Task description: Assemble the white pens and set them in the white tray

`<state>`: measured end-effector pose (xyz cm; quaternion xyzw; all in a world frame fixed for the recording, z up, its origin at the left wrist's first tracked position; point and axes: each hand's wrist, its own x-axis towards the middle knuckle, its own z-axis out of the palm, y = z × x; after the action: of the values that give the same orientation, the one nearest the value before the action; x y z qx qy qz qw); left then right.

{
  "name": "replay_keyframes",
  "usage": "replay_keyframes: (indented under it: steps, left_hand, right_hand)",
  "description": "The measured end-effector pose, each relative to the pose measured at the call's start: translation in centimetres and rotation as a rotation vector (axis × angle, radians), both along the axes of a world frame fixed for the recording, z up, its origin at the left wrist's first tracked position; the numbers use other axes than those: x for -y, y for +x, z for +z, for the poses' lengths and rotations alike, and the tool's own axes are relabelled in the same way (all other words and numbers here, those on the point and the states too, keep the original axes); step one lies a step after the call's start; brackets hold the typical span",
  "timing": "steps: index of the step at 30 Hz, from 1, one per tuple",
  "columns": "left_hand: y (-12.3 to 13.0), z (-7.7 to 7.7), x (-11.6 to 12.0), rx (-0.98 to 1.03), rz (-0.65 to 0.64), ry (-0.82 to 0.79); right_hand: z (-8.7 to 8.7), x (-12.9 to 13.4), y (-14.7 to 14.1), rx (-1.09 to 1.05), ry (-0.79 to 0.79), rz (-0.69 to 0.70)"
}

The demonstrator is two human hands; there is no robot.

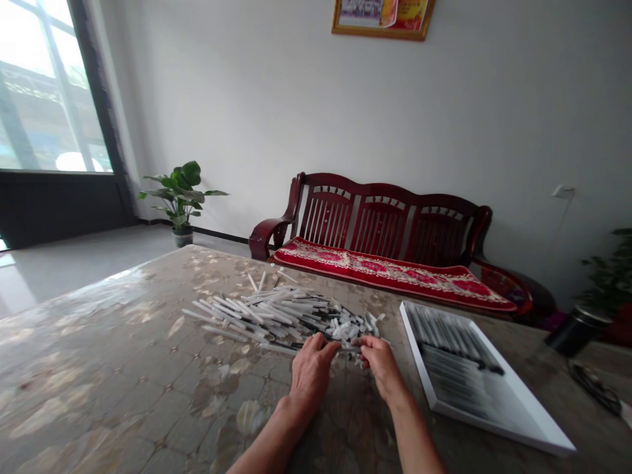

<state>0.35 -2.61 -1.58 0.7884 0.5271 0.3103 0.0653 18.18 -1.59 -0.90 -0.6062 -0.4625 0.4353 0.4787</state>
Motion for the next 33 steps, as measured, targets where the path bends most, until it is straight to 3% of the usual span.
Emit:
replay_keyframes:
  steps: [4,8,12,16,19,22,28,33]
  left_hand:
    - [-0.3,0.5,-0.2,0.03,-0.024,-0.02]
    - [-0.6,0.8,-0.5,0.092,-0.032,-0.004]
    - [-0.8,0.4,-0.7,0.147,-0.079,0.004]
    - [-0.7,-0.3,-0.9,0.183,-0.149,-0.021]
    - [-0.7,-0.6,-0.9,0.233,-0.113,-0.074]
    - [-0.8,-0.7,-0.9,0.27,-0.042,-0.131]
    - [-0.5,-0.7,-1.1,0.394,0.059,-0.083]
    - [-0.6,-0.2,-1.0,0.562,0.056,-0.018]
  right_hand:
    - [1.5,0.3,-0.2,0.087,0.086,0.043]
    - [4.4,1.4,-0.3,0.537,0.355,0.128]
    - [6.6,2.5,-0.7,0.907,0.303,0.207]
    - [7.1,2.9,0.2,1.017,0.181,0.212]
    - [6.8,2.8,3.3,0.999,0.157,0.127]
    - [6.3,3.3,8.9,0.92,0.181,0.016]
    - [5.0,5.9,20.1,1.219,0.025,-0.272]
    - [3.2,6.4,22.8,1.381,-0.029,-0.239]
